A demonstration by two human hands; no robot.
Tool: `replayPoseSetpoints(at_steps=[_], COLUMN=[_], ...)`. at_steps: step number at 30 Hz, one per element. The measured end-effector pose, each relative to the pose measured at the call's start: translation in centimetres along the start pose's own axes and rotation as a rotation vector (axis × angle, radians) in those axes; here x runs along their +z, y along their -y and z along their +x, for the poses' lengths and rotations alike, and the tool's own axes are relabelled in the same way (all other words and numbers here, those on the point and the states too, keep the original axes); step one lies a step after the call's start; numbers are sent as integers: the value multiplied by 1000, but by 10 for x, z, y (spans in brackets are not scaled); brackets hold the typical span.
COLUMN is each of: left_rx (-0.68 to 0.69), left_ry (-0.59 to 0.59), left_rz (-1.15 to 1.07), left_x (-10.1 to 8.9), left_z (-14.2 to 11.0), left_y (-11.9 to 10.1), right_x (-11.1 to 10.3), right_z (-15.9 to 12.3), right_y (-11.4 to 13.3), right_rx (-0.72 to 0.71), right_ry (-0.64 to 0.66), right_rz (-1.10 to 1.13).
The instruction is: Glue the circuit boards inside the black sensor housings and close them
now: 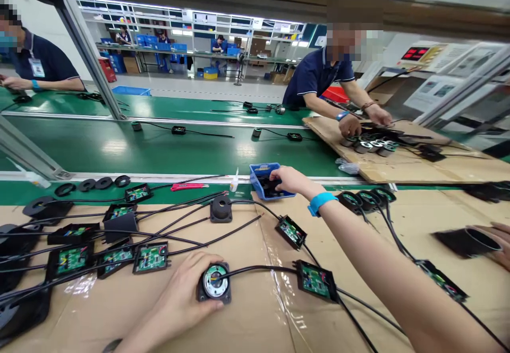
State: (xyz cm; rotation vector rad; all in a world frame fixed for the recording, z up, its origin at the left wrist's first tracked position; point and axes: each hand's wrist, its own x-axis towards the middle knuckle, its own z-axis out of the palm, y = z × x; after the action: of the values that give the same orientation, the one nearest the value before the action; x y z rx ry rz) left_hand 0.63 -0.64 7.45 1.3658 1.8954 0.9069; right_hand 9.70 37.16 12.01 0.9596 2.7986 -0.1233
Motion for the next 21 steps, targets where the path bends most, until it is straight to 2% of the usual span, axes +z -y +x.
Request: replayPoseSetpoints(at_steps=[4,8,11,13,14,16,19,21], left_rx=[46,151,254,368,435,557,653,635], left_ry=[-44,-197,-406,-520,-558,-598,-605,-566], left_rz=[44,137,274,366,405,469,519,472], left_x=[1,0,0,2,3,6,9,8], left_z=[-5,-18,-26,-27,-27,-26,-25,-24], left_y=[1,4,-4,-15,-22,-34,-42,-39], right_x=[17,5,-3,0,4,16,36,49], right_z=[-7,-26,-63,-98,-118,-154,-191,-200], right_y=[-3,0,23,54,73,112,152,159], right_rx=[-15,-21,-25,-101,-202,-322,-318,-339], right_ry=[-74,-236,-394,-428,-420,-256,-106,-135], right_rz=[-6,99,231,416,693,1088,1320,1319])
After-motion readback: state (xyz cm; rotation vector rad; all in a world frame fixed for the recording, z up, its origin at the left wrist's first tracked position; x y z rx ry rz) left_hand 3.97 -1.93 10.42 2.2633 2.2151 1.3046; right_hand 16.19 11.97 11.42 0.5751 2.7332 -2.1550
